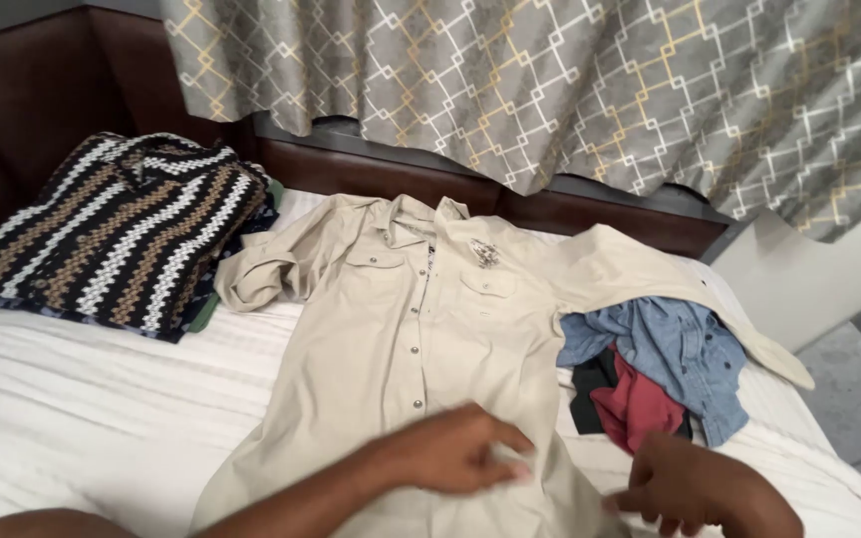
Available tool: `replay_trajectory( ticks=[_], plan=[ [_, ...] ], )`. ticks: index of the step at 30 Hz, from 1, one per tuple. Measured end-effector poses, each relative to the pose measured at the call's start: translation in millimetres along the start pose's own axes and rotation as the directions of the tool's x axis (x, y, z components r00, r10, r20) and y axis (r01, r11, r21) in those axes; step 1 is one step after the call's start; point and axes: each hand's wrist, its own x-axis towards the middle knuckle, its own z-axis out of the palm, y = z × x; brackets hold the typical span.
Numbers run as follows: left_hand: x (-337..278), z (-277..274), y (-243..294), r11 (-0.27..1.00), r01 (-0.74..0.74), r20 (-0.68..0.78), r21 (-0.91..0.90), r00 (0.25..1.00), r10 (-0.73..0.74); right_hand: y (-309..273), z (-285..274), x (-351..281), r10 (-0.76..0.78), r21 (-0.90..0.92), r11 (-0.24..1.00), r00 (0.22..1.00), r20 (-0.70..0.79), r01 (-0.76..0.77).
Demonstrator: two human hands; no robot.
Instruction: The person folds a patterned short-sleeved shirt on a bed, smoothing the fabric and aligning the edges before placing it on a stack. They then unfold a beige long-sleeved shirt, lay it flat, and begin buttoning the front placket.
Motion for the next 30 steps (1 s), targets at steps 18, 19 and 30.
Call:
replay_trajectory(
  ticks=[18,19,30],
  plan=[
    [-150.6,-89.1,-184.3,0.519,0.718,0.094,-0.463,0.622,-0.777,-192.2,137.7,100.2,-0.767,-0.402,0.490,0.164,-0.621,0.773],
    [-150.1,-89.5,-176.7,0.517,0.715,0.097,-0.470,0.624,-0.775,-191.1,143.0,105.6,-0.770,-0.406,0.491,0.167,-0.616,0.771],
    [-190.9,-89.3,-225.5,0.491,0.868,0.489,-0.078,0.463,-0.740,-196.7,147.3,110.2,-0.646,-0.155,0.683,0.492,-0.584,0.713]
  ],
)
